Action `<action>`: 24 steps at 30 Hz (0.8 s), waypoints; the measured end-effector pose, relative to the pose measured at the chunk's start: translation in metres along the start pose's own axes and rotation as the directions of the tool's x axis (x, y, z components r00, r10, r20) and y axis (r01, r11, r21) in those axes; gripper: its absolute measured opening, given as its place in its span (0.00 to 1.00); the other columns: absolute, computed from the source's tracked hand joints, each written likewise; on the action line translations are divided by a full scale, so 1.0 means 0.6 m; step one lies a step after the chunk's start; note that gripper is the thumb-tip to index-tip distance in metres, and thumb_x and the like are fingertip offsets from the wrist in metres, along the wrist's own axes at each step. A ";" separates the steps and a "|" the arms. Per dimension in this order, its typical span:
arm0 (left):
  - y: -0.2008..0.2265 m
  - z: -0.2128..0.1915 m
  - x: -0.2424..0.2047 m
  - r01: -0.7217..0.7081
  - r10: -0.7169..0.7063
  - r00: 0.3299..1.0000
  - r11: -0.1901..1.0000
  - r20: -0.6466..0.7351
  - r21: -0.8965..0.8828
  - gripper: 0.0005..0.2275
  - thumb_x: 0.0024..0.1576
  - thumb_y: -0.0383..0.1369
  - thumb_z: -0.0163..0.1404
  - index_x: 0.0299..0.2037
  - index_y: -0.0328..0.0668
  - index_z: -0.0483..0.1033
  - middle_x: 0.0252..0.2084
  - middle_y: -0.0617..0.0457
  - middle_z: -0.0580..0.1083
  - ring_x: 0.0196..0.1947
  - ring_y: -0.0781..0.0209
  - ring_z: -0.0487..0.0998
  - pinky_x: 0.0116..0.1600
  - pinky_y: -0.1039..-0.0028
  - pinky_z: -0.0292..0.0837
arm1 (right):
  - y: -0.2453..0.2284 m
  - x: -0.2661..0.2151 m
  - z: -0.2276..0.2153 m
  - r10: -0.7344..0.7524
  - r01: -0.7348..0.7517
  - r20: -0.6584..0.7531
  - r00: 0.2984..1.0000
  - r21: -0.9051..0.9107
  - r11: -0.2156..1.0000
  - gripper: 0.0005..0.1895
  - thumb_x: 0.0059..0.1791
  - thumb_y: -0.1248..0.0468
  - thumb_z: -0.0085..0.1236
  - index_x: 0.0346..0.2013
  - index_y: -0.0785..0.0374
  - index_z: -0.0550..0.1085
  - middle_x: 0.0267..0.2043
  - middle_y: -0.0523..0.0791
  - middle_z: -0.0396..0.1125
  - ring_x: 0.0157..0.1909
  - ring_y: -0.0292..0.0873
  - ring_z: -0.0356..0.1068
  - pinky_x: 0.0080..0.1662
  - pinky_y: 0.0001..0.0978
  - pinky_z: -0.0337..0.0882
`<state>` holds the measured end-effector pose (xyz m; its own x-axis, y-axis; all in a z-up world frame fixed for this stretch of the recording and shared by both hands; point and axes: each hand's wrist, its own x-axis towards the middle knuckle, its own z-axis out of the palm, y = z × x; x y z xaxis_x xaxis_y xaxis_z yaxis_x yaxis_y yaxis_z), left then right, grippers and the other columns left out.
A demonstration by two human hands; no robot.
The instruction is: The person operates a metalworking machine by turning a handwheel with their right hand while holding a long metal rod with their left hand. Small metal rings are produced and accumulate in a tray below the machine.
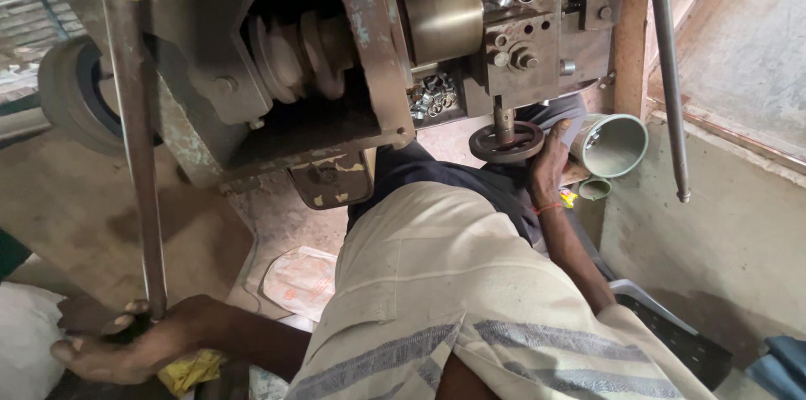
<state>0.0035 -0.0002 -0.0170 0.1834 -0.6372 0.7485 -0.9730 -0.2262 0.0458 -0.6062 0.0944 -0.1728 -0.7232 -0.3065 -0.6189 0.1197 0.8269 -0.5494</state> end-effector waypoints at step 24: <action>0.083 -0.005 0.033 0.499 -0.513 0.848 0.684 0.134 -0.532 0.21 0.69 0.38 0.42 0.62 0.23 0.70 0.39 0.44 0.70 0.28 0.65 0.69 0.31 0.76 0.67 | 0.065 -0.016 0.075 -0.293 0.615 0.707 0.644 -0.251 0.747 0.18 0.55 0.57 0.47 0.46 0.70 0.77 0.41 0.49 0.75 0.46 0.44 0.73 0.54 0.38 0.70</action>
<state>-0.0416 -0.0217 0.0023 0.6737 -0.5227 0.5224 -0.6490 -0.0804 0.7565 -0.5640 0.1087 -0.2135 -0.0199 -0.7728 -0.6343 -0.5262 0.5476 -0.6506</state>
